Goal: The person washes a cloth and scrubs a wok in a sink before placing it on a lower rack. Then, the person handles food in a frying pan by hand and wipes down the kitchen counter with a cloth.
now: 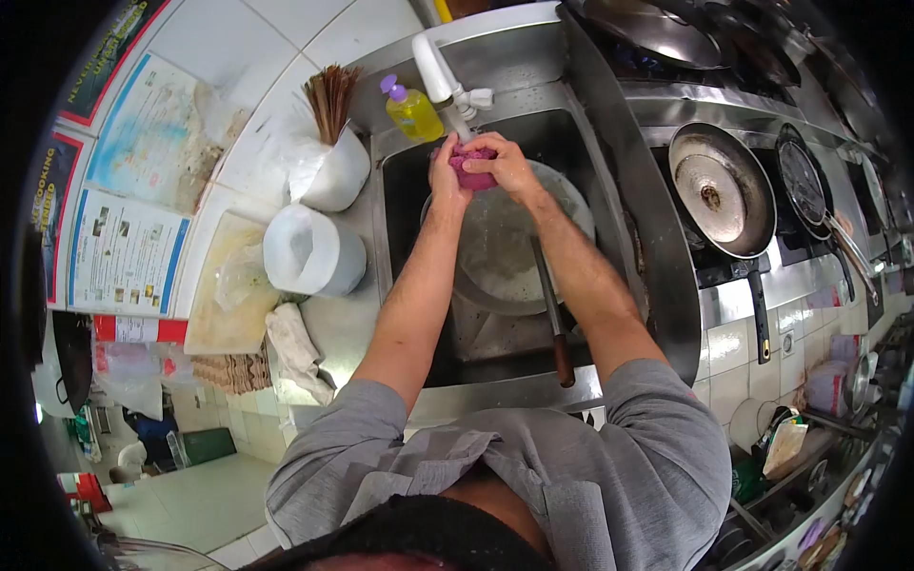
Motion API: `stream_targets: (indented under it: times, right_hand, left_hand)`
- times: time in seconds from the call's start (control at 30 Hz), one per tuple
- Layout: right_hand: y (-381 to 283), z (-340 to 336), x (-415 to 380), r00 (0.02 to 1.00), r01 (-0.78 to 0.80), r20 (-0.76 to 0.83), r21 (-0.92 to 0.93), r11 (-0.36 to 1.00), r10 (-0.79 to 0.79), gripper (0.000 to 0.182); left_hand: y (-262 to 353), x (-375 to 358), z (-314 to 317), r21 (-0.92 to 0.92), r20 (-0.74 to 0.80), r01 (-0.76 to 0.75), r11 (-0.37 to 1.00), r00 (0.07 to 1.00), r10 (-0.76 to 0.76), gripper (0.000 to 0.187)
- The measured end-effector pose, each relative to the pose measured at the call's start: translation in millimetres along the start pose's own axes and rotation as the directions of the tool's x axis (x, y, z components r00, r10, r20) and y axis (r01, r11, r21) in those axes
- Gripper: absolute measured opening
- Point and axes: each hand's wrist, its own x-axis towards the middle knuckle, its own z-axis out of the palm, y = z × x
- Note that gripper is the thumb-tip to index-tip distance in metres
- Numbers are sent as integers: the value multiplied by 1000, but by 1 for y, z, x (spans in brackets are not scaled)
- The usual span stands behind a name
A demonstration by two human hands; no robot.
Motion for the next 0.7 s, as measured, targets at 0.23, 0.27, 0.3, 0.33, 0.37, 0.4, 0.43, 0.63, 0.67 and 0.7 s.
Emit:
stream_targets:
  times: [0.23,0.27,0.3,0.33,0.37,0.4,0.43,0.63,0.67,0.7]
  right_hand:
    - [-16,-4,10,941,-310,201,835,455,272,59]
    - [0,-9,17,946,-323,274,835,445,172,50]
    - [-18,3,17,932,-294,148,841,453,331,36]
    - [-9,5,21,941,-267,122,843,468,317,36]
    - [-1,4,26,953,-250,123,835,491,275,31]
    - [-3,5,28,963,-236,129,826,511,237,26]
    - [-3,8,29,970,-228,141,819,526,201,21]
    - [4,21,28,913,-7,-405,99,995,47,22]
    - [-5,22,25,887,-132,-461,-209,969,21,25]
    - [-9,22,22,863,-262,-505,-486,834,-22,28]
  left_hand:
    - [16,-34,61,721,549,-692,36,603,578,59]
    - [17,-46,69,712,654,-670,-207,527,543,60]
    - [11,-45,65,690,671,-696,-201,510,537,60]
    - [4,-38,60,734,607,-662,-154,537,585,56]
    - [-4,-29,57,773,539,-626,-103,562,627,53]
    - [-3,-30,64,758,554,-645,-100,554,622,53]
    - [-1,-32,67,810,408,-584,53,626,664,47]
    - [-6,-5,53,760,116,-511,403,716,689,35]
    - [-1,-7,53,777,54,-419,469,788,614,36]
    - [2,-9,54,787,-11,-320,528,848,530,38]
